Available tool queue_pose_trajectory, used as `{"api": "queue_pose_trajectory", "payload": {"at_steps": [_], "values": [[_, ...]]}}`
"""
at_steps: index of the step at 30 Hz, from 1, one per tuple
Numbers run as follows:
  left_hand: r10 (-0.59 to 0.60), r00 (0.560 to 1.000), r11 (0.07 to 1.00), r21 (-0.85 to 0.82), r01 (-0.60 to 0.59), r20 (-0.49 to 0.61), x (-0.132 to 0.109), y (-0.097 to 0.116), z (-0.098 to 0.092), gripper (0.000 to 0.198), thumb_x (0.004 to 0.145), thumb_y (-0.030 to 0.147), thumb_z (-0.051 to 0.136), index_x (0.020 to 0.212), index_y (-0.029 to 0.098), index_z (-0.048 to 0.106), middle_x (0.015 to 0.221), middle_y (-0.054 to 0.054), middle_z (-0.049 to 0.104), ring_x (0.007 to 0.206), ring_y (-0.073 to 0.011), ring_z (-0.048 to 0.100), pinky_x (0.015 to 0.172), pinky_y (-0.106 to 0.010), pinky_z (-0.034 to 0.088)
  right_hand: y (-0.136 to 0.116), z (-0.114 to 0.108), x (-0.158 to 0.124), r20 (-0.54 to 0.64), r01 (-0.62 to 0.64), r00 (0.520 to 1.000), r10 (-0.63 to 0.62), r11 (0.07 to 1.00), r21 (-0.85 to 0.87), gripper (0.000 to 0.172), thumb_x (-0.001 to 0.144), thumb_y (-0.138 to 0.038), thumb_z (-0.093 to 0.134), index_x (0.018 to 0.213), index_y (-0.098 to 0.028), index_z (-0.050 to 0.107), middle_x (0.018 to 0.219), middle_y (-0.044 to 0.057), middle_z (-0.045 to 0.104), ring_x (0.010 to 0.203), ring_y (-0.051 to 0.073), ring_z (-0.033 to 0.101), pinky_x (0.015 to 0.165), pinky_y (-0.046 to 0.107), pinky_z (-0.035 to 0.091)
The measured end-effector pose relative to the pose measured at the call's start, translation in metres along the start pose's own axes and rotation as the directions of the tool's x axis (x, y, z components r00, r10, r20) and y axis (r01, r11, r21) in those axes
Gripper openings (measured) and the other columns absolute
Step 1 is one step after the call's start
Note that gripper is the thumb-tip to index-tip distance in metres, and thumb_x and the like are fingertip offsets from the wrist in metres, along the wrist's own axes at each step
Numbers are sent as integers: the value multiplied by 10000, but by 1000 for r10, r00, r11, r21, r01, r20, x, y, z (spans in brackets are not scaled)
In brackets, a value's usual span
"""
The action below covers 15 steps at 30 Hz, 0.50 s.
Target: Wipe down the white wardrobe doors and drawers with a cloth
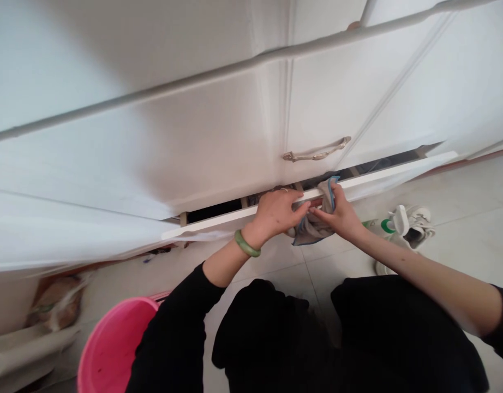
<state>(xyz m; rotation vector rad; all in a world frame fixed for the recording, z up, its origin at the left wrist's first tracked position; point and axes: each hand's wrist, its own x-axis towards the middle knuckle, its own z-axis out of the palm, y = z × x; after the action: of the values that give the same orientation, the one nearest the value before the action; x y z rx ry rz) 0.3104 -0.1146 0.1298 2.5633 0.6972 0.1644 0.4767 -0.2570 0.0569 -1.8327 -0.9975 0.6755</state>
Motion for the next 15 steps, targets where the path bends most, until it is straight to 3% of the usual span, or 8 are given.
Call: {"api": "queue_pose_trajectory", "payload": {"at_steps": [3, 7, 9, 11, 15], "values": [[29, 999, 994, 107, -31, 22, 10, 8, -10, 377, 1095, 364, 523, 1284, 199, 804, 1140, -106, 849, 1140, -310, 782, 1047, -447, 587, -2, 1, -1, 12, -24, 1000, 22, 992, 128, 642, 810, -528, 803, 1296, -265, 476, 1009, 54, 792, 986, 294, 774, 1009, 499, 570], [14, 988, 1000, -28, -10, 153, 31, 6, -3, 502, 1140, 333, 383, 1527, 151, 646, 1448, -136, 754, 1337, -292, 715, 1167, -438, 540, -10, -5, -9, 66, -93, 995, 76, 940, 327, 508, 823, -508, 771, 1190, -266, 515, 884, 13, 781, 852, 233, 724, 887, 404, 558], [-13, 967, 991, -123, 46, 256, 45, 1, 5, 497, 1147, 341, 355, 1452, 151, 698, 1488, -120, 732, 1364, -275, 698, 1176, -407, 538, -16, -12, -13, 98, -173, 984, 147, 915, 365, 378, 808, -511, 767, 1008, -250, 581, 768, -8, 718, 720, 184, 627, 735, 331, 494], [-4, 948, 983, -175, 63, 318, 57, -3, 11, 479, 1140, 325, 349, 1313, 164, 766, 1395, -100, 780, 1280, -254, 731, 1145, -380, 553, -23, -21, -16, 127, -263, 965, 230, 870, 417, 351, 794, -533, 761, 835, -238, 577, 674, -26, 622, 626, 141, 508, 630, 297, 395], [73, 954, 976, -216, -9, 290, 65, -5, 20, 391, 1086, 272, 436, 1113, 194, 818, 1295, -70, 815, 1209, -240, 744, 1132, -375, 551, -34, -33, -16, 120, -342, 935, 333, 763, 549, 413, 743, -563, 820, 821, -232, 586, 663, -44, 562, 599, 118, 445, 585, 281, 332]]}}
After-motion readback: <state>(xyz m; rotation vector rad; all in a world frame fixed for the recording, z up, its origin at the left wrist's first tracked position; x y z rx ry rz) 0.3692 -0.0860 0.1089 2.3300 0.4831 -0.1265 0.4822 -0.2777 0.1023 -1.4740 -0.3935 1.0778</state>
